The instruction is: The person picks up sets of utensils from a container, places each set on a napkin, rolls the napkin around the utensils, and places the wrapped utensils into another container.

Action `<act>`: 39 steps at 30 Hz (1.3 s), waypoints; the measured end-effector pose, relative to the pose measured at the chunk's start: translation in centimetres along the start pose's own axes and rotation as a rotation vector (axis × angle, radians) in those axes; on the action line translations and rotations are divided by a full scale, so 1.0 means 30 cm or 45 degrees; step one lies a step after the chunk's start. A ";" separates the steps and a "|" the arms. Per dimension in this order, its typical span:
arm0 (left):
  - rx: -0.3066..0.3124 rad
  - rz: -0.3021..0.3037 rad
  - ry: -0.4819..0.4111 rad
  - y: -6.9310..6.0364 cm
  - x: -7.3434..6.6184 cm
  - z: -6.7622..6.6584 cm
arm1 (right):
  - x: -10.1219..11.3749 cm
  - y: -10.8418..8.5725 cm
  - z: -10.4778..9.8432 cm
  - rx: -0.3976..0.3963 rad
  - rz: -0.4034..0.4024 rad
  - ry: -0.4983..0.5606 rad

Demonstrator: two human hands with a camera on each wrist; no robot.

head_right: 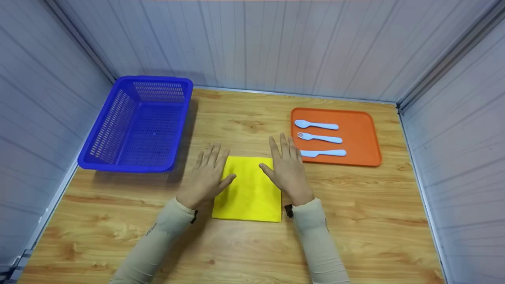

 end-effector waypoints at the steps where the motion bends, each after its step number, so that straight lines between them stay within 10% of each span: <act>1: 0.008 -0.001 0.001 -0.003 0.000 0.007 | 0.002 0.002 0.005 0.004 -0.008 0.003; 18: 0.135 0.051 -0.049 -0.063 -0.049 0.150 | 0.018 0.042 0.139 0.157 -0.108 0.132; 29: -0.108 0.289 0.075 -0.166 -0.170 0.186 | 0.029 0.067 0.213 0.242 -0.206 0.087; 39: -0.197 0.288 0.101 -0.190 -0.184 0.198 | 0.017 0.073 0.253 0.294 -0.205 0.087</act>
Point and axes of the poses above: each hand's wrist, its own y-axis towards the middle knuckle, its own z-axis out of the palm, x = y × z, the point moved 10 cm from there along y, towards the middle knuckle, and after that the axes turned 14 degrees about x, right-handed, at the moved point
